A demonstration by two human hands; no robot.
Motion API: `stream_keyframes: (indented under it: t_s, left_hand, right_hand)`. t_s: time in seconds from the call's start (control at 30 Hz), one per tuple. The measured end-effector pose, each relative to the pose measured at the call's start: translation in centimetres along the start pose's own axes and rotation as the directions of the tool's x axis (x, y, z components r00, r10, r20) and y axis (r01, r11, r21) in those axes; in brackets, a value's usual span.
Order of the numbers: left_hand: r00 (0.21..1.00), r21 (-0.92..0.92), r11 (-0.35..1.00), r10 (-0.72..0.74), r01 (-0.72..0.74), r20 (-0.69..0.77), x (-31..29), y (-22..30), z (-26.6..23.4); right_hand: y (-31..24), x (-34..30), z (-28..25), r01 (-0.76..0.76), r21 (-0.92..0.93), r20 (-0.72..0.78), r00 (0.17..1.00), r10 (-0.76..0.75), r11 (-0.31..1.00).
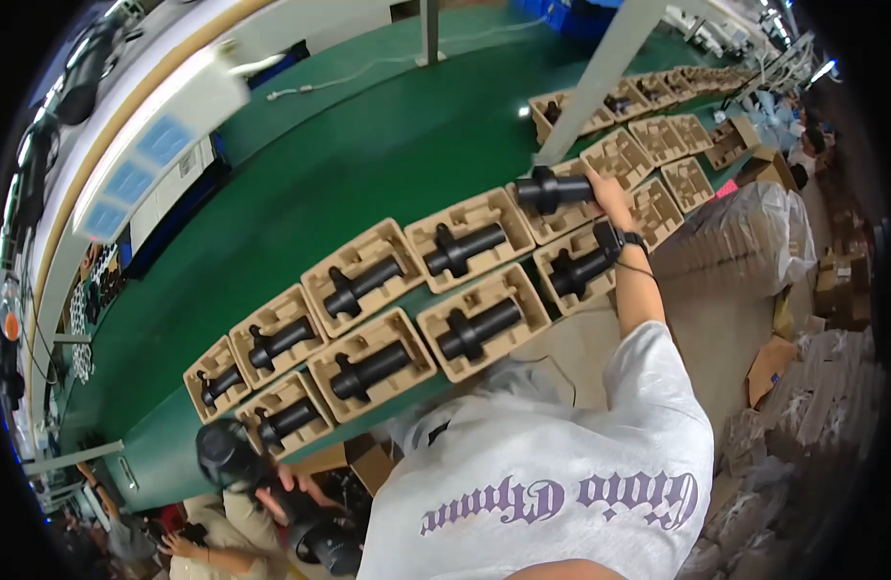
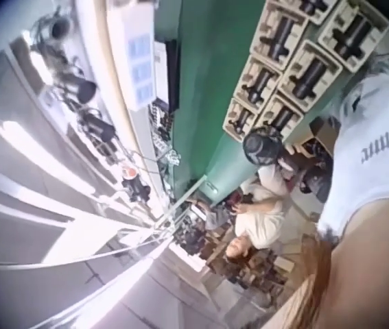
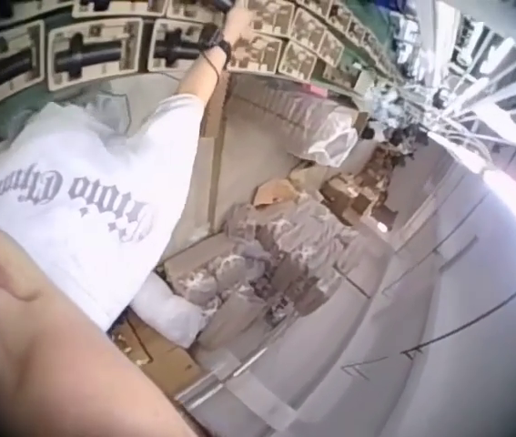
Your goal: The person places black components into cardboard trays, moves a stack of trays onto the workbench, and separates them. They then continue placing the black components into the individual trays and move the filled trays along the assembly line.
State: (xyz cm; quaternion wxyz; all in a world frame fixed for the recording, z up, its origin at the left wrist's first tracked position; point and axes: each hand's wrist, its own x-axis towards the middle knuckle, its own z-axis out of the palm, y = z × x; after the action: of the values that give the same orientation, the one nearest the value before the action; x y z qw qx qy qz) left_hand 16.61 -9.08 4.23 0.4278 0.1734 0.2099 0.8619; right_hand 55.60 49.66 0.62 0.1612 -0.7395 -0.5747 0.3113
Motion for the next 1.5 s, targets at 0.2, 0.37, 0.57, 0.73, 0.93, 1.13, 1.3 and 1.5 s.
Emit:
stream_keyframes:
  t_s: [0.2,0.37,0.57,0.73,0.93,1.13,1.3,1.5]
  left_hand:
    - [0.98,0.19,0.962,-0.198,0.197,-0.014,0.8,-5.5,-0.3]
    - [0.913,0.102,0.907,-0.407,0.408,-0.032,7.5,-13.7,8.4]
    - [0.552,-0.361,0.485,-0.828,0.797,0.105,14.2,-29.8,16.4]
    - [0.318,-0.519,-0.04,-0.75,0.854,0.581,12.1,-40.4,16.1]
    - [0.333,-0.476,0.1,-0.836,0.874,0.435,10.7,-40.2,17.3]
    - [0.416,-0.571,0.133,-0.817,0.81,0.4,9.1,-38.5,15.3]
    - [0.549,-0.582,0.333,-0.799,0.742,0.244,7.7,-36.1,15.7]
    - [0.654,-0.524,0.516,-0.749,0.677,0.108,7.7,-35.6,14.9]
  right_hand:
    - [-0.8,1.0,0.6,0.2,-0.427,-0.008,0.974,-0.225,0.882]
    - [2.6,-3.6,6.0,0.771,-0.379,0.18,0.604,-0.777,0.512]
    - [1.7,-10.8,2.3,0.376,0.684,0.387,0.539,-0.748,0.625]
    - [1.2,-14.1,-3.4,-0.064,0.756,0.594,0.485,-0.642,0.652]
    - [5.9,-0.1,-4.5,0.79,-0.071,-0.336,0.556,-0.76,0.609]
    - [10.8,12.5,-6.9,0.76,-0.465,-0.219,0.398,-0.891,0.454]
    - [12.8,14.7,-8.5,0.779,-0.556,0.096,0.407,-0.908,0.29]
    - [11.8,16.3,-6.9,0.753,0.047,0.151,0.644,-0.75,0.657]
